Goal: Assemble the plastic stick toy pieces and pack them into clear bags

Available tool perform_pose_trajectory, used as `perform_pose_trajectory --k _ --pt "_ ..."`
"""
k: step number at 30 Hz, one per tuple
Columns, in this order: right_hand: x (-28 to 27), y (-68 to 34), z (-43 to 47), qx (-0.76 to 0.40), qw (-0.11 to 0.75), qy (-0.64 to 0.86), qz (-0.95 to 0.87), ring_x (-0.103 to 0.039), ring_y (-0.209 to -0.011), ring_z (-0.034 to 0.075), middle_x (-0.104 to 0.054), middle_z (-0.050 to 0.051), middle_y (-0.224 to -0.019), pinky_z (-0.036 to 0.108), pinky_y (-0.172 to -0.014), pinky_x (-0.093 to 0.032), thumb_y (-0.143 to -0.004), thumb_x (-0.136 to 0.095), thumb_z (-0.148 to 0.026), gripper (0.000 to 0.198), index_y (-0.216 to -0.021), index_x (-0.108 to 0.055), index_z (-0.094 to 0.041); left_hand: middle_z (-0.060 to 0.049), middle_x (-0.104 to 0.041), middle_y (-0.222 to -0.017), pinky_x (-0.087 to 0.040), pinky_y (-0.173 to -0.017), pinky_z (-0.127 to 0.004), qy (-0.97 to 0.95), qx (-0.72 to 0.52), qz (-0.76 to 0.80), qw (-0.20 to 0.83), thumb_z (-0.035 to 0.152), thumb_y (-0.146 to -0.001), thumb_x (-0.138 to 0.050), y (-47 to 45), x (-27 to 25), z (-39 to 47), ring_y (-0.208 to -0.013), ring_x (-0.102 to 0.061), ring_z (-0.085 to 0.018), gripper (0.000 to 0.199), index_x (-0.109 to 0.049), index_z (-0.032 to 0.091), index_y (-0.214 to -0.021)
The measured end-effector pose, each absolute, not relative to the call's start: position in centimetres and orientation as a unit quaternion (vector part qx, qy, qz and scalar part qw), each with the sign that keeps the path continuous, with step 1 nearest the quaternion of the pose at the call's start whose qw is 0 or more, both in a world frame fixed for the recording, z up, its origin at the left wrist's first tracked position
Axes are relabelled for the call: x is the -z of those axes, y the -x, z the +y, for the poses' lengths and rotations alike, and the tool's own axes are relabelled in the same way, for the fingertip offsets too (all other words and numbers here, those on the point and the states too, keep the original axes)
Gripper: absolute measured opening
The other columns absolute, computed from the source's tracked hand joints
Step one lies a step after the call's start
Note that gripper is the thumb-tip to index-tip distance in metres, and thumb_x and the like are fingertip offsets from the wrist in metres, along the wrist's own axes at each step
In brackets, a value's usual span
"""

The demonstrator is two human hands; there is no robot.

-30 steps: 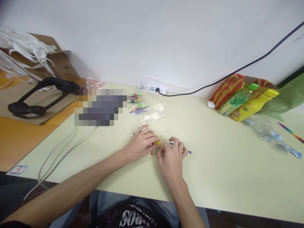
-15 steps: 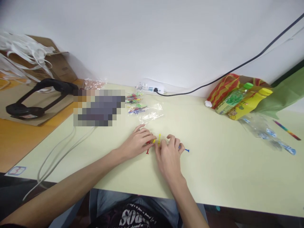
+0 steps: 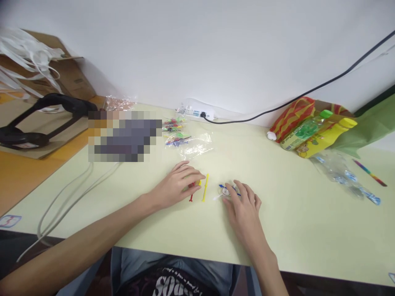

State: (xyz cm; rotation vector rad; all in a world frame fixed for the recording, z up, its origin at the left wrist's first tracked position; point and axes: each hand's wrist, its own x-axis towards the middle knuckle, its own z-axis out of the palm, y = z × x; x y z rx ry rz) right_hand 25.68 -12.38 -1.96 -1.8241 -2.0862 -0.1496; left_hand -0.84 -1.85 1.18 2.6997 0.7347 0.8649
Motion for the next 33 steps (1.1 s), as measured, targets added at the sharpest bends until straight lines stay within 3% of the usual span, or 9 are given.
perform_pose_trajectory --k 10,16,26,30,33 --pt "2.2 -25.4 -12.8 0.026 0.245 0.655 -0.715 -0.056 -0.111 0.030 -0.066 0.011 -0.121 0.045 -0.089 -0.036 -0.102 -0.051 -0.037 0.029 -0.125 -0.065 -0.028 -0.005 -0.071 -0.108 -0.040 -0.114 -0.048 -0.913 -0.308 0.239 0.122 0.032 -0.103 -0.055 0.9 -1.6 -1.9 -0.106 -0.063 -0.020 0.023 -0.066 0.023 -0.122" --pt "1.4 -25.5 -12.7 0.043 0.301 0.654 -0.693 -0.059 -0.103 0.029 -0.071 0.011 -0.113 0.043 -0.087 -0.036 -0.102 -0.051 -0.044 0.029 -0.116 -0.069 -0.024 -0.005 -0.072 -0.108 -0.041 -0.113 -0.048 -0.908 -0.327 0.232 0.120 0.030 -0.103 -0.055 0.9 -1.6 -1.9 -0.104 -0.064 -0.019 0.022 -0.065 0.023 -0.122" --pt "-0.1 -25.5 -12.3 0.024 0.377 0.641 -0.668 -0.063 -0.105 0.028 -0.073 0.009 -0.110 0.046 -0.094 -0.045 -0.098 -0.061 -0.047 0.028 -0.111 -0.070 -0.024 -0.005 -0.072 -0.108 -0.042 -0.112 -0.047 -0.906 -0.329 0.231 0.131 0.029 -0.103 -0.056 0.9 -1.7 -2.0 -0.104 -0.064 -0.019 0.023 -0.064 0.022 -0.123" --pt "-2.2 -24.3 -11.2 -0.018 0.431 0.614 -0.661 -0.063 -0.114 0.028 -0.072 0.008 -0.115 0.046 -0.100 -0.049 -0.095 -0.066 -0.043 0.026 -0.114 -0.069 -0.025 -0.006 -0.072 -0.111 -0.044 -0.111 -0.046 -0.904 -0.335 0.227 0.140 0.029 -0.103 -0.056 0.9 -1.8 -2.0 -0.106 -0.064 -0.020 0.030 -0.059 0.022 -0.133" --pt "-3.9 -22.9 -9.7 -0.113 0.455 0.593 -0.655 -0.065 -0.112 0.026 -0.073 0.007 -0.116 0.044 -0.098 -0.052 -0.093 -0.069 -0.042 0.025 -0.112 -0.070 -0.026 -0.008 -0.071 -0.117 -0.044 -0.111 -0.048 -0.900 -0.347 0.226 0.134 0.034 -0.102 -0.059 0.9 -1.7 -2.0 -0.110 -0.064 -0.021 0.041 -0.053 0.022 -0.141"
